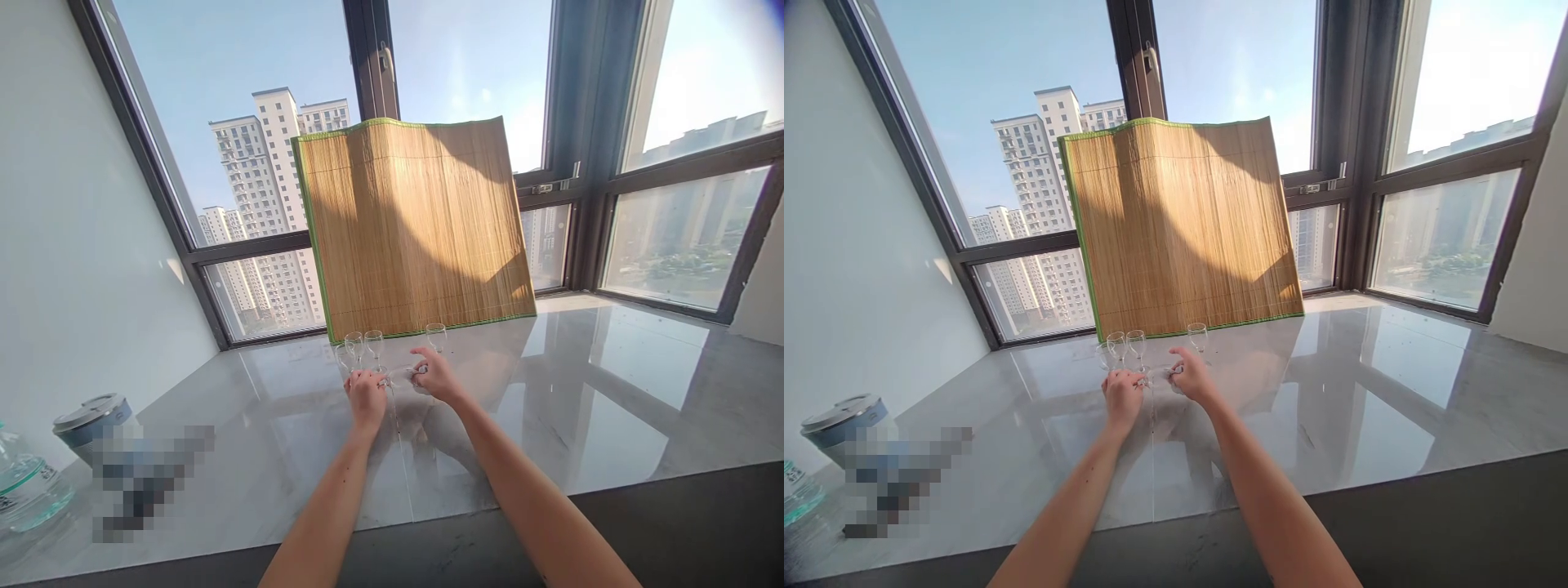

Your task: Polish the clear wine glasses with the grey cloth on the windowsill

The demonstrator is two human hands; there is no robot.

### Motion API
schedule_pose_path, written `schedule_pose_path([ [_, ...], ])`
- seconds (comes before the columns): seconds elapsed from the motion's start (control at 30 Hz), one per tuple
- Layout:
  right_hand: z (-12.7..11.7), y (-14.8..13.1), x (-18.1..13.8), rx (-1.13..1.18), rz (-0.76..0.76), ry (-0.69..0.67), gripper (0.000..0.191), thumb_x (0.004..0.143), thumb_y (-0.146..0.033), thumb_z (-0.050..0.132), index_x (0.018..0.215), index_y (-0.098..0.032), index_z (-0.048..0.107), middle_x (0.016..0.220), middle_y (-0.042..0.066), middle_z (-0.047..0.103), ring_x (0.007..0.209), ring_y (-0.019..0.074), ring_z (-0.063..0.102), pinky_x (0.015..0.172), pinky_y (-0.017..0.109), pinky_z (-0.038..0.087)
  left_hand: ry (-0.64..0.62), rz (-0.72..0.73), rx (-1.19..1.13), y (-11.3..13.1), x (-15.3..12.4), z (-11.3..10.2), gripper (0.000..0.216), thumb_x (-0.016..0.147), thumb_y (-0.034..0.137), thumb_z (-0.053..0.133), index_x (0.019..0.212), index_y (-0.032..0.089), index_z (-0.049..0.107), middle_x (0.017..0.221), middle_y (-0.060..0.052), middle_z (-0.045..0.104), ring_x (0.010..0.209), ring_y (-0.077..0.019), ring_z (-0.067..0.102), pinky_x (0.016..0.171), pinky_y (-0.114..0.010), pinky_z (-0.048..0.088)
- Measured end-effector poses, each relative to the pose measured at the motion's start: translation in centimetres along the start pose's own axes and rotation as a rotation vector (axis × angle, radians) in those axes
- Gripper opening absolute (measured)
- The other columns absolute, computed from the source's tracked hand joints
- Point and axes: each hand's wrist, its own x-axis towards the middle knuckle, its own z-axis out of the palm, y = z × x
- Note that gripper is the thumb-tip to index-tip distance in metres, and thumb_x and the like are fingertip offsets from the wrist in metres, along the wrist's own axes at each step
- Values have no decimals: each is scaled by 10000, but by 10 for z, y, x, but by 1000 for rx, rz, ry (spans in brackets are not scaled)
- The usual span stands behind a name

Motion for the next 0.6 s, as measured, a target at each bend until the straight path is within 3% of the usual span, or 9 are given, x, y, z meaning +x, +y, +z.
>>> schedule_pose_path([
  [0.17, -3, -10, -2, 346, 126, -191, 631, 533, -237, 778, 1136, -191, 595, 670, -32, 581, 541, 131, 553, 518, 254, 421, -12, 42, -19, -5, 1, 1, 282, 761, 78, 544, 806, 254, 760, 804, -70, 656, 990, -271, 529, 909, -415, 364],
  [0.3, -11, -17, -6, 516, 160, -227, 642, 538, -311, 816, 1134, -191, 610, 664, -40, 564, 518, 112, 534, 472, 234, 395, -42, 38, -29, -5, 1, 1, 250, 805, 133, 541, 840, 251, 759, 809, -78, 658, 974, -274, 526, 864, -397, 382],
  [0.43, -14, -15, -4, 701, 188, -174, 675, 579, -364, 813, 1186, -203, 563, 704, -18, 602, 526, 116, 545, 461, 234, 399, -22, 0, -52, -3, 0, 4, 195, 821, 229, 572, 862, 257, 761, 895, -90, 648, 964, -281, 515, 846, -396, 392],
  [0.53, -13, -8, 1, 757, 197, -28, 690, 565, -366, 823, 1172, -204, 538, 740, -1, 626, 560, 126, 569, 487, 240, 424, 17, -74, -33, -1, -1, 5, 173, 809, 281, 595, 853, 254, 760, 927, -103, 630, 992, -299, 505, 852, -406, 386],
  [0.6, -12, -3, 4, 730, 181, 104, 666, 557, -373, 822, 1134, -200, 539, 764, 4, 629, 604, 139, 591, 516, 249, 444, 3, -116, -48, 0, 0, 5, 181, 819, 301, 580, 836, 256, 754, 845, -89, 635, 981, -293, 515, 852, -400, 381],
])
